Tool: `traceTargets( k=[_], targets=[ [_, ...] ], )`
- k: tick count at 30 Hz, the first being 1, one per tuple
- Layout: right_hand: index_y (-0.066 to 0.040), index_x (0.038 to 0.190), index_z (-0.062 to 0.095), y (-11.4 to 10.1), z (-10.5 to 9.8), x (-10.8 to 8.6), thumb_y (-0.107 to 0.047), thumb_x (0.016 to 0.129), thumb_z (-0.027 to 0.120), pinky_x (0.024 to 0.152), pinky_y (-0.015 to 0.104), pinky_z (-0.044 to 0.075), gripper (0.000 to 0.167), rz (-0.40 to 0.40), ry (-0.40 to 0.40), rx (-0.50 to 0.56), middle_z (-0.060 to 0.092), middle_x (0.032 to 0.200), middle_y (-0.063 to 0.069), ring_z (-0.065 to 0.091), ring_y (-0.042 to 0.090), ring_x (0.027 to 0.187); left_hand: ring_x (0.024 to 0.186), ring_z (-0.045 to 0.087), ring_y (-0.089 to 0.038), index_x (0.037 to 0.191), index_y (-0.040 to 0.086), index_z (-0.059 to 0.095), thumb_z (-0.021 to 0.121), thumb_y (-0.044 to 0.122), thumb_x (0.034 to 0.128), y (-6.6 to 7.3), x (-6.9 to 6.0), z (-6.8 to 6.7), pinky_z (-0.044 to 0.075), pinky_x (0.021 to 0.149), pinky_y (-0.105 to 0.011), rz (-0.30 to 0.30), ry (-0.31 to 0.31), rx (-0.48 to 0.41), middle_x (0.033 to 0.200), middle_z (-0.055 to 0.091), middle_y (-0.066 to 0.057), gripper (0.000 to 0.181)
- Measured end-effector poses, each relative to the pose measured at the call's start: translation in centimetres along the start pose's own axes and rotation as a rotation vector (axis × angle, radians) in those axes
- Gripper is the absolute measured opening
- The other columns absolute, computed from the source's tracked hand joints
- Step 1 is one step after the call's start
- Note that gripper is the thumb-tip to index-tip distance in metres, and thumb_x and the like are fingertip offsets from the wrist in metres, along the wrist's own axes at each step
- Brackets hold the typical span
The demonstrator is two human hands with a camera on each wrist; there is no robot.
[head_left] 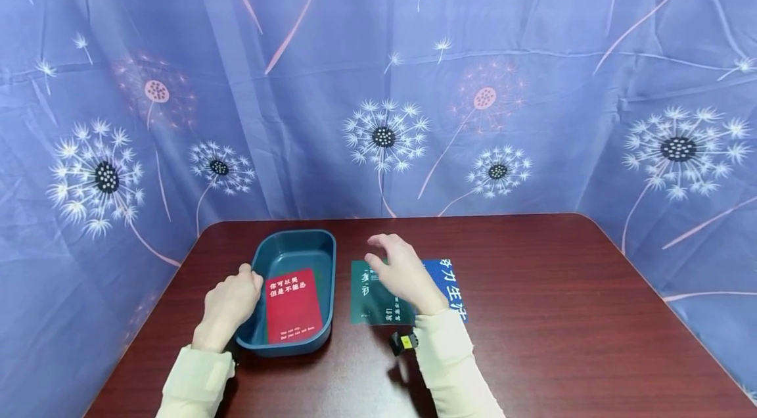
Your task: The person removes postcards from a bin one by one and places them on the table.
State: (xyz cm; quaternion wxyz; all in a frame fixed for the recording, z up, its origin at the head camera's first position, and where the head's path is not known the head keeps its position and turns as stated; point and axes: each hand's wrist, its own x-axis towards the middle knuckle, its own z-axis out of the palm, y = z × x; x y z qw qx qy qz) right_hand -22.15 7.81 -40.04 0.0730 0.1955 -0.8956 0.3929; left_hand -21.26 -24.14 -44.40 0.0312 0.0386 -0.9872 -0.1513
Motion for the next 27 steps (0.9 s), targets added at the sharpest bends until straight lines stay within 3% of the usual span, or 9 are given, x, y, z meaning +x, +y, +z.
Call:
traceTargets(
  k=[9,13,16,19,22,25,27],
  targets=[
    [-0.008,0.132,0.058,-3.2,4.4,-0.1,-0.024,0.096,0.061,0.098,0.035,0.045,0.039,-0.148,-0.081,-0.104,0.054,0.128,0.008,0.055,0.019,0.114,0.062,0.057,-0.032,0.105,-0.008,0.049,0.043,0.025,0.0994,-0.2,-0.1,0.1,0.051,0.065,-0.056,-0.004,0.006,-0.002,0.073,0.056,-0.018,0.033],
    [-0.006,0.132,0.058,-4.1,6.7,0.3,-0.022,0.097,0.059,0.098,0.033,0.045,0.038,-0.169,-0.092,-0.113,0.058,0.128,0.007,0.057,0.019,0.115,0.063,0.057,-0.032,0.104,-0.007,0.049,0.044,0.025,0.0994,0.0,-0.1,0.0,0.051,0.065,-0.057,-0.005,0.006,0.001,0.073,0.056,-0.018,0.033],
    [-0.005,0.127,0.060,-4.9,8.5,0.7,-0.022,0.096,0.059,0.093,0.031,0.048,0.035,-0.181,-0.078,-0.160,0.064,0.118,0.007,0.061,0.019,0.106,0.063,0.058,-0.034,0.103,-0.007,0.049,0.043,0.025,0.0997,0.1,-0.1,-0.1,0.051,0.065,-0.057,-0.001,0.009,0.004,0.074,0.056,-0.019,0.033],
    [-0.006,0.109,0.066,-5.7,10.3,1.1,-0.025,0.095,0.061,0.080,0.030,0.052,0.024,-0.208,-0.048,-0.311,0.068,0.096,0.005,0.065,0.017,0.086,0.064,0.058,-0.035,0.103,-0.007,0.049,0.042,0.024,0.0997,0.2,0.1,-0.1,0.050,0.065,-0.058,0.007,0.018,0.006,0.075,0.057,-0.020,0.032],
    [-0.010,0.096,0.067,-6.0,12.2,1.4,-0.033,0.095,0.059,0.081,0.031,0.049,0.024,-0.208,-0.061,-0.555,0.067,0.081,0.001,0.065,0.014,0.076,0.064,0.058,-0.036,0.102,-0.007,0.049,0.043,0.024,0.0992,0.1,0.1,-0.1,0.050,0.064,-0.058,0.018,0.022,0.007,0.074,0.057,-0.020,0.032],
    [-0.014,0.103,0.068,-6.1,13.7,1.6,-0.044,0.095,0.056,0.089,0.038,0.041,0.034,-0.164,-0.154,-0.765,0.068,0.085,-0.002,0.065,0.013,0.078,0.062,0.058,-0.036,0.100,-0.008,0.049,0.044,0.023,0.0987,0.0,0.0,0.0,0.051,0.063,-0.057,0.027,0.026,0.008,0.073,0.056,-0.020,0.031],
    [-0.015,0.109,0.068,-6.3,14.3,1.9,-0.050,0.095,0.053,0.094,0.041,0.038,0.040,-0.118,-0.220,-0.836,0.069,0.090,-0.003,0.065,0.014,0.081,0.061,0.059,-0.035,0.100,-0.008,0.049,0.045,0.023,0.0985,0.0,0.0,-0.1,0.051,0.063,-0.057,0.029,0.029,0.009,0.072,0.056,-0.019,0.031]
  ],
)
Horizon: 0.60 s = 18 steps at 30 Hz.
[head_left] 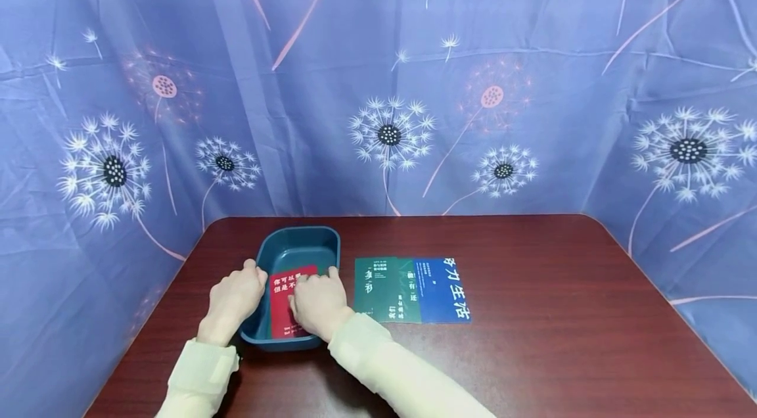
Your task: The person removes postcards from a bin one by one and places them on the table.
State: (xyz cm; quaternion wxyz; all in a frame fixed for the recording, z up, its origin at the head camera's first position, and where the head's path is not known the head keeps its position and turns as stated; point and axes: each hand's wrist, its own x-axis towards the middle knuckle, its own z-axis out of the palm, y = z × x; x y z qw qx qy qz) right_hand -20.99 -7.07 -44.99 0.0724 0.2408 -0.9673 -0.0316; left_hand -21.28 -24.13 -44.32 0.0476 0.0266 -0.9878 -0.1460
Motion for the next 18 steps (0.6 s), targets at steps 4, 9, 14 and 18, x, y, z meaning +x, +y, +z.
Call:
traceTargets(
  k=[4,9,14,18],
  targets=[
    [-0.021,0.117,0.069,-0.5,0.2,0.7,-0.058,0.093,0.051,0.101,0.043,0.033,0.048,0.053,-0.114,-0.039,0.069,0.101,-0.006,0.065,0.013,0.089,0.060,0.058,-0.033,0.101,-0.008,0.049,0.047,0.023,0.0983,0.0,-0.1,0.0,0.052,0.063,-0.056,0.000,-0.003,-0.006,0.071,0.055,-0.018,0.031],
    [-0.020,0.136,0.059,-1.1,0.3,1.7,-0.071,0.088,0.046,0.101,0.042,0.029,0.071,0.096,-0.216,-0.115,0.068,0.116,-0.005,0.062,0.013,0.103,0.062,0.059,-0.035,0.102,-0.008,0.049,0.046,0.023,0.0991,0.0,0.0,-0.1,0.052,0.064,-0.057,0.000,0.006,-0.009,0.073,0.057,-0.019,0.031],
    [-0.019,0.149,0.043,-1.5,0.8,2.1,-0.082,0.082,0.035,0.107,0.042,0.024,0.092,0.123,-0.282,-0.202,0.061,0.131,-0.004,0.056,0.018,0.121,0.063,0.059,-0.034,0.103,-0.007,0.050,0.045,0.024,0.0989,-0.1,0.0,0.0,0.052,0.065,-0.057,-0.017,-0.010,-0.008,0.073,0.057,-0.018,0.032],
    [-0.020,0.150,0.040,-1.6,1.0,2.1,-0.089,0.074,0.031,0.111,0.043,0.020,0.103,0.148,-0.287,-0.246,0.056,0.137,-0.005,0.047,0.022,0.127,0.063,0.059,-0.032,0.105,-0.007,0.050,0.045,0.024,0.0985,-0.1,-0.2,0.1,0.052,0.065,-0.057,-0.026,-0.025,-0.019,0.073,0.056,-0.016,0.032]
  ],
)
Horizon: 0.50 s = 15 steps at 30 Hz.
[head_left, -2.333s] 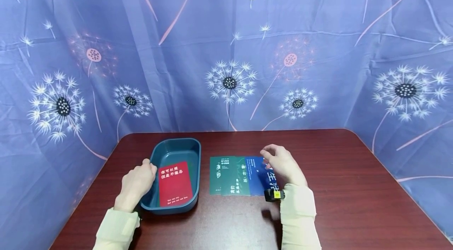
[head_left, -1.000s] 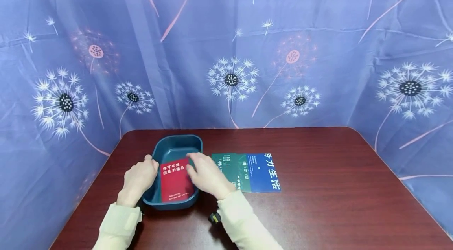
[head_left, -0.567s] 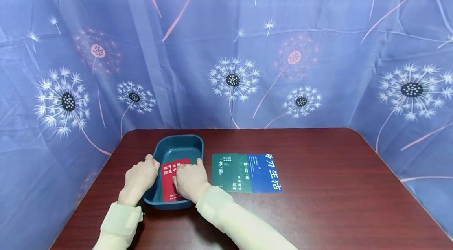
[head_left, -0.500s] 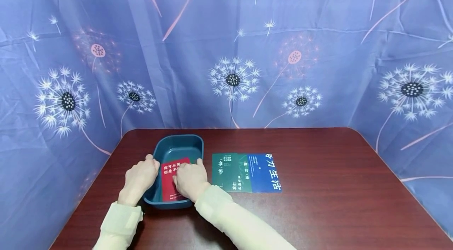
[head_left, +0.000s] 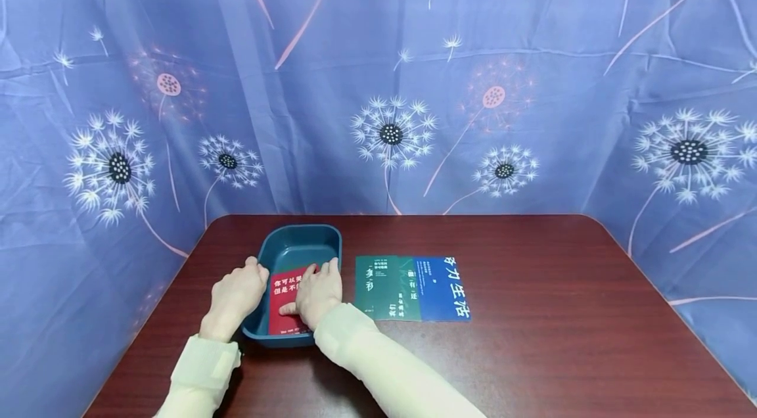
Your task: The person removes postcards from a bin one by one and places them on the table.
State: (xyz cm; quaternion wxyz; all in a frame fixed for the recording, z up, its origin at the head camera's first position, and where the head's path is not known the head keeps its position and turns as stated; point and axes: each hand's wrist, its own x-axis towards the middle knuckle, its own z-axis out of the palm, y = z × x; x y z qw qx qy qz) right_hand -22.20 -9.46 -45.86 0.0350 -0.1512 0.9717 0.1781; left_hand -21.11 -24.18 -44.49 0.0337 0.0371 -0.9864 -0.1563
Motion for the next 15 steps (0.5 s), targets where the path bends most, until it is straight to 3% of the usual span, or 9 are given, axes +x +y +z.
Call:
traceTargets(
  k=[8,15],
  targets=[
    [-0.022,0.148,0.042,0.08,-0.04,0.25,-0.089,0.071,0.043,0.111,0.043,0.020,0.102,0.020,0.044,0.041,0.057,0.135,-0.001,0.047,0.024,0.126,0.067,0.060,-0.037,0.106,-0.007,0.050,0.044,0.024,0.0989,0.00,-0.04,-0.20,0.051,0.067,-0.059,0.000,0.022,0.003,0.077,0.059,-0.020,0.032],
    [-0.016,0.144,0.043,0.50,-0.04,-0.07,-0.082,0.070,0.058,0.105,0.042,0.026,0.101,0.001,0.124,0.145,0.065,0.120,0.004,0.056,0.023,0.112,0.063,0.059,-0.034,0.102,-0.006,0.050,0.045,0.025,0.0982,-0.04,-0.05,-0.11,0.051,0.064,-0.057,0.005,0.023,0.001,0.073,0.057,-0.017,0.031]
  ],
)
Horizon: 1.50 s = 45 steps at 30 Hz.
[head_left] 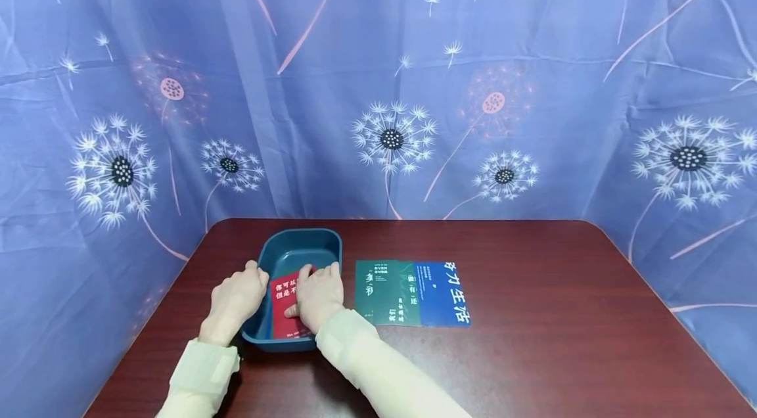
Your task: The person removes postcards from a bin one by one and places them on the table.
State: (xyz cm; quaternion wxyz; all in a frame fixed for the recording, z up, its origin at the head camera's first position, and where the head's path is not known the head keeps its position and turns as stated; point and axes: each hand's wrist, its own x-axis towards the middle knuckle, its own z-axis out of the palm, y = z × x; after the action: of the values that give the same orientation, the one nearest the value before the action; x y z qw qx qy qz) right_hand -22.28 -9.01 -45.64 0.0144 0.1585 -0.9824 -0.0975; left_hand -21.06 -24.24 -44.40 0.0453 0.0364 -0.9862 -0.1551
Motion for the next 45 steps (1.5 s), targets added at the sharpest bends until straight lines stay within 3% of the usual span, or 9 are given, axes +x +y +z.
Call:
traceTargets(
  k=[10,13,17,23,28,36,45],
  targets=[
    [-0.010,0.142,0.042,0.8,-0.5,-0.5,-0.065,0.071,0.074,0.099,0.038,0.034,0.096,0.010,0.122,0.201,0.062,0.117,0.005,0.055,0.019,0.108,0.063,0.058,-0.034,0.102,-0.005,0.050,0.045,0.024,0.0973,-0.2,0.0,0.2,0.051,0.065,-0.057,-0.002,0.000,-0.002,0.073,0.056,-0.017,0.030],
    [-0.010,0.125,0.051,0.9,-0.7,-0.5,-0.059,0.074,0.076,0.094,0.036,0.036,0.075,0.024,0.142,0.238,0.063,0.107,0.004,0.057,0.018,0.102,0.064,0.058,-0.033,0.102,-0.005,0.050,0.046,0.024,0.0971,-0.2,0.0,0.2,0.051,0.065,-0.057,-0.002,-0.004,-0.005,0.073,0.056,-0.016,0.030],
    [-0.014,0.103,0.047,0.9,-0.7,-0.4,-0.054,0.077,0.076,0.090,0.034,0.037,0.056,0.029,0.169,0.272,0.060,0.093,0.002,0.057,0.016,0.095,0.064,0.058,-0.032,0.104,-0.006,0.049,0.047,0.024,0.0970,-0.1,-0.2,0.0,0.051,0.066,-0.058,-0.008,-0.013,-0.008,0.074,0.056,-0.016,0.031],
    [-0.012,0.104,0.047,1.1,-0.6,-0.5,-0.048,0.079,0.077,0.091,0.033,0.039,0.054,0.040,0.231,0.324,0.058,0.094,0.004,0.057,0.016,0.095,0.065,0.059,-0.035,0.104,-0.006,0.050,0.046,0.024,0.0973,0.0,0.0,0.1,0.051,0.066,-0.059,-0.007,-0.002,0.004,0.076,0.058,-0.019,0.031],
    [-0.012,0.105,0.048,1.3,-0.5,-0.7,-0.044,0.080,0.077,0.089,0.033,0.040,0.049,0.032,0.293,0.334,0.055,0.095,0.004,0.056,0.016,0.094,0.066,0.059,-0.038,0.102,-0.006,0.050,0.045,0.024,0.0977,-0.1,0.1,0.1,0.050,0.066,-0.059,-0.001,0.002,0.008,0.076,0.058,-0.021,0.031],
    [-0.013,0.101,0.060,1.4,-0.4,-1.0,-0.041,0.091,0.066,0.085,0.033,0.041,0.030,-0.019,0.334,0.264,0.059,0.092,0.002,0.058,0.015,0.090,0.066,0.059,-0.036,0.102,-0.006,0.050,0.046,0.025,0.0977,-0.3,0.2,0.2,0.050,0.066,-0.060,-0.001,-0.007,0.007,0.077,0.058,-0.020,0.032],
    [-0.017,0.098,0.061,1.6,-0.5,-1.0,-0.034,0.098,0.056,0.081,0.032,0.039,0.018,-0.030,0.324,0.304,0.067,0.084,-0.002,0.063,0.012,0.081,0.068,0.060,-0.040,0.099,-0.005,0.051,0.043,0.024,0.0978,0.0,0.2,0.2,0.049,0.064,-0.059,0.008,0.014,0.004,0.076,0.058,-0.022,0.030]
  ],
)
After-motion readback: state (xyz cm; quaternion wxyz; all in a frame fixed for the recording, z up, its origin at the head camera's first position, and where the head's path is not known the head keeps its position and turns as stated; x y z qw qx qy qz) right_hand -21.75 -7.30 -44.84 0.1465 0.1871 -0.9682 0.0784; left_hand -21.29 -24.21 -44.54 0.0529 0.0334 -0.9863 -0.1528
